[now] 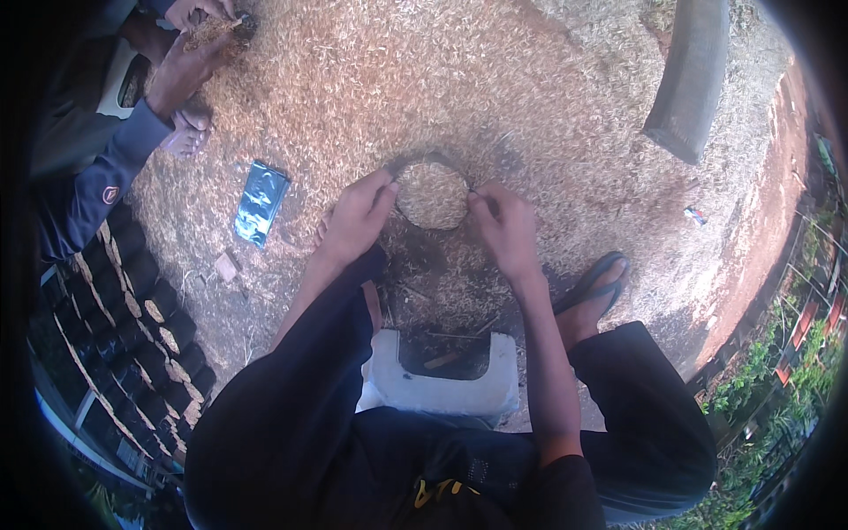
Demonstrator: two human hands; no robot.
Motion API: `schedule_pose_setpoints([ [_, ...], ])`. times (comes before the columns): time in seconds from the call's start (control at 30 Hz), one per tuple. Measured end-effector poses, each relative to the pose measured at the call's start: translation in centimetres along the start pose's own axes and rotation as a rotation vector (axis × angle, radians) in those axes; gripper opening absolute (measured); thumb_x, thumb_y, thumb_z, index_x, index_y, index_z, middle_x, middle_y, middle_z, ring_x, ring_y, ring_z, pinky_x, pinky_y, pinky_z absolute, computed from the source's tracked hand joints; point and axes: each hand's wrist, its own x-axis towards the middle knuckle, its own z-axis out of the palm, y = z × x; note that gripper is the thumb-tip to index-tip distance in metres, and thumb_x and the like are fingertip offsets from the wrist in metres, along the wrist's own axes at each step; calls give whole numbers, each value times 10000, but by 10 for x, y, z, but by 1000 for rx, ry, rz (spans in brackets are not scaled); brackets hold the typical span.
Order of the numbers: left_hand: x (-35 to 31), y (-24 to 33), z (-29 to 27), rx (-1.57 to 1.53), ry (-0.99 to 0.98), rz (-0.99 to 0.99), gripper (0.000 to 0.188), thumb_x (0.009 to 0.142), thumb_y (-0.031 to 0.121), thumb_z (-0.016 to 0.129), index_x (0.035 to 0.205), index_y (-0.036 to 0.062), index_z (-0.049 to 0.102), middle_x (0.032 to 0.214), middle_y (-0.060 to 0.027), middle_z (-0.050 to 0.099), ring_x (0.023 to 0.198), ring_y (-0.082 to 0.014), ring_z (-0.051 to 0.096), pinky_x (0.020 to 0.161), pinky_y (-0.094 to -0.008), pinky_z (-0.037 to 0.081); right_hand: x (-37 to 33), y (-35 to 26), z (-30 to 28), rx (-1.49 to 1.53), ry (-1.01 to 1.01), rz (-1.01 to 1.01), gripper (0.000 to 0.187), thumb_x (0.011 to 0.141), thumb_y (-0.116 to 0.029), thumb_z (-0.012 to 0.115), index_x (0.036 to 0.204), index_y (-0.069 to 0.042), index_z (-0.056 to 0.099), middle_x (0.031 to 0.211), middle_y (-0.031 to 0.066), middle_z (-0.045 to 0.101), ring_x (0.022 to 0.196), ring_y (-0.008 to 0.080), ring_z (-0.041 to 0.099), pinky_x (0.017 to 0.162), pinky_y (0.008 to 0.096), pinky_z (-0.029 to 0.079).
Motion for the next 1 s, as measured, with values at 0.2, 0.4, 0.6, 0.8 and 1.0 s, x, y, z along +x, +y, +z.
schedule_pose_setpoints([
  [0.2,0,6,-8,56,-12,21,172,999,183,552,945,19,557,732,-143,578,641,-288,574,627,-404,448,0,-2,-2,46,-15,62,183,935,-180,624,906,-4,665,706,98,625,635,150,566,608,324,453],
  [0.4,-6,-4,-19,5,68,56,153,962,150,572,905,9,560,877,-172,620,916,-362,616,774,-456,466,2,-17,2,62,-48,-38,174,939,-157,623,876,4,641,696,58,570,647,122,516,604,310,420],
  [0.6,-40,-31,-60,-262,212,-40,195,1019,191,535,990,2,574,1308,-158,552,1053,-262,618,933,-376,506,20,-61,38,62,-215,-204,170,926,-168,622,895,-1,633,772,103,604,731,180,570,696,334,451],
  [0.8,-122,-56,-115,-759,450,-264,230,1050,214,487,1013,0,562,1237,-124,544,1066,-211,594,824,-384,620,29,-129,125,129,-446,-362,169,914,-166,622,903,2,636,815,111,656,769,170,606,724,338,473],
  [1.0,-223,-93,-157,-875,900,-333,206,1040,192,479,965,11,538,977,-56,499,947,-161,561,793,-388,629,1,-201,244,129,-766,-355,250,938,-250,649,949,0,658,851,99,683,809,148,619,759,324,487],
])
